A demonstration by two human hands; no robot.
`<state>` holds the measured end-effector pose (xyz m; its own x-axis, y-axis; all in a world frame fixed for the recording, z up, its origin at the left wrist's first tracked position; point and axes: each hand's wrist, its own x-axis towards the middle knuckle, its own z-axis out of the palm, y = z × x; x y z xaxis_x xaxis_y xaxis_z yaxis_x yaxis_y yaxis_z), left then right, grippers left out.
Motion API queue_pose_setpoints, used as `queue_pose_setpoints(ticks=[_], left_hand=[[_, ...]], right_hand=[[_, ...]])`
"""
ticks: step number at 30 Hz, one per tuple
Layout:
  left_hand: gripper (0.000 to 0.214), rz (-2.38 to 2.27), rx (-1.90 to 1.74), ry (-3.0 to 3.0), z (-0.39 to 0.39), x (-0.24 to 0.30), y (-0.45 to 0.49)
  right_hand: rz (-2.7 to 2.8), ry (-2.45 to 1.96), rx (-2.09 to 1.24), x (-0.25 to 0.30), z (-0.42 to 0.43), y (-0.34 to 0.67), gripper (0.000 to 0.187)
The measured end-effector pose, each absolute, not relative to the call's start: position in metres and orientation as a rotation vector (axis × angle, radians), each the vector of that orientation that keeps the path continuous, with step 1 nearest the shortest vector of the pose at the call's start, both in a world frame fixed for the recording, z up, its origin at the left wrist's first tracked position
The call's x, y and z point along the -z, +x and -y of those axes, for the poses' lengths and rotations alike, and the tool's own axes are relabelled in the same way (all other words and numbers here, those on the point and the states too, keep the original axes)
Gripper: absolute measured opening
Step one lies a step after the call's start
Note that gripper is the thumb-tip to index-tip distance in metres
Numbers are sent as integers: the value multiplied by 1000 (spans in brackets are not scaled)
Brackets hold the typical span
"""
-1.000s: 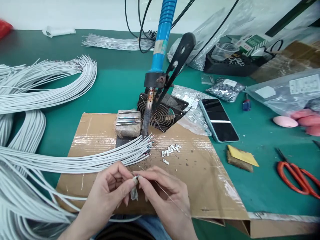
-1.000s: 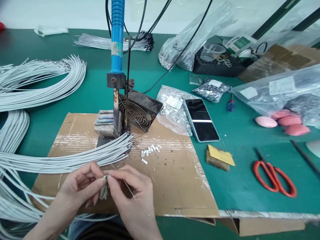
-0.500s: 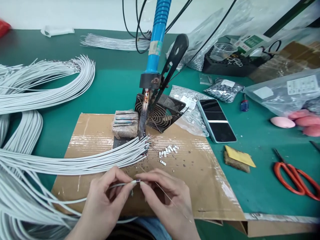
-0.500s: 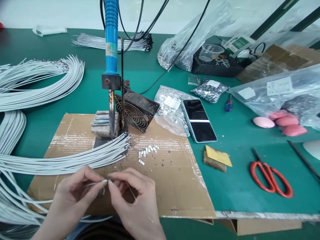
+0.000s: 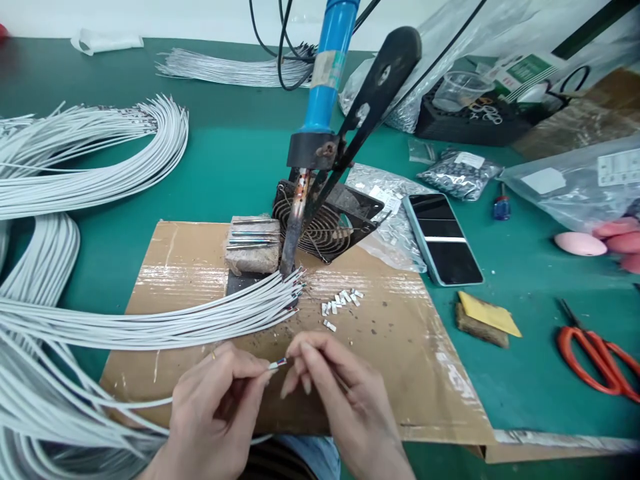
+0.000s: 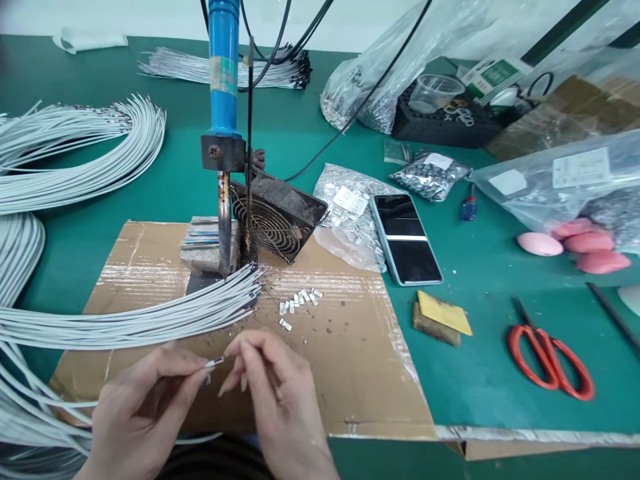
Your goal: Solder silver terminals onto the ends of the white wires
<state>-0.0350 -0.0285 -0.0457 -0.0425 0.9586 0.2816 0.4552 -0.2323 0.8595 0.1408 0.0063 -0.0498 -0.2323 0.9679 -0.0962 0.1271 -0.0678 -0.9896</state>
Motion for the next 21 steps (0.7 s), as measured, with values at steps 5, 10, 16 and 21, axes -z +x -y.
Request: queue_pose_setpoints(ticks=[5,10,16,21], left_hand=[[24,-1505,-1208,1769,32,46,-38],[27,-1418,-1242,1902,33,45,-36],[29,-1392,-1244,1912,35,44,-33],[18,-1591,-1284,1389,38,38,-24]], right_hand=[[1382,-1273,-1363,55,-7,144,40],[1600,-1207,-1420,42,-8,135,51],[1400,-1117,-1662,44,-5,134,49],[1030,-1177,-1486,59,-8,149,49]])
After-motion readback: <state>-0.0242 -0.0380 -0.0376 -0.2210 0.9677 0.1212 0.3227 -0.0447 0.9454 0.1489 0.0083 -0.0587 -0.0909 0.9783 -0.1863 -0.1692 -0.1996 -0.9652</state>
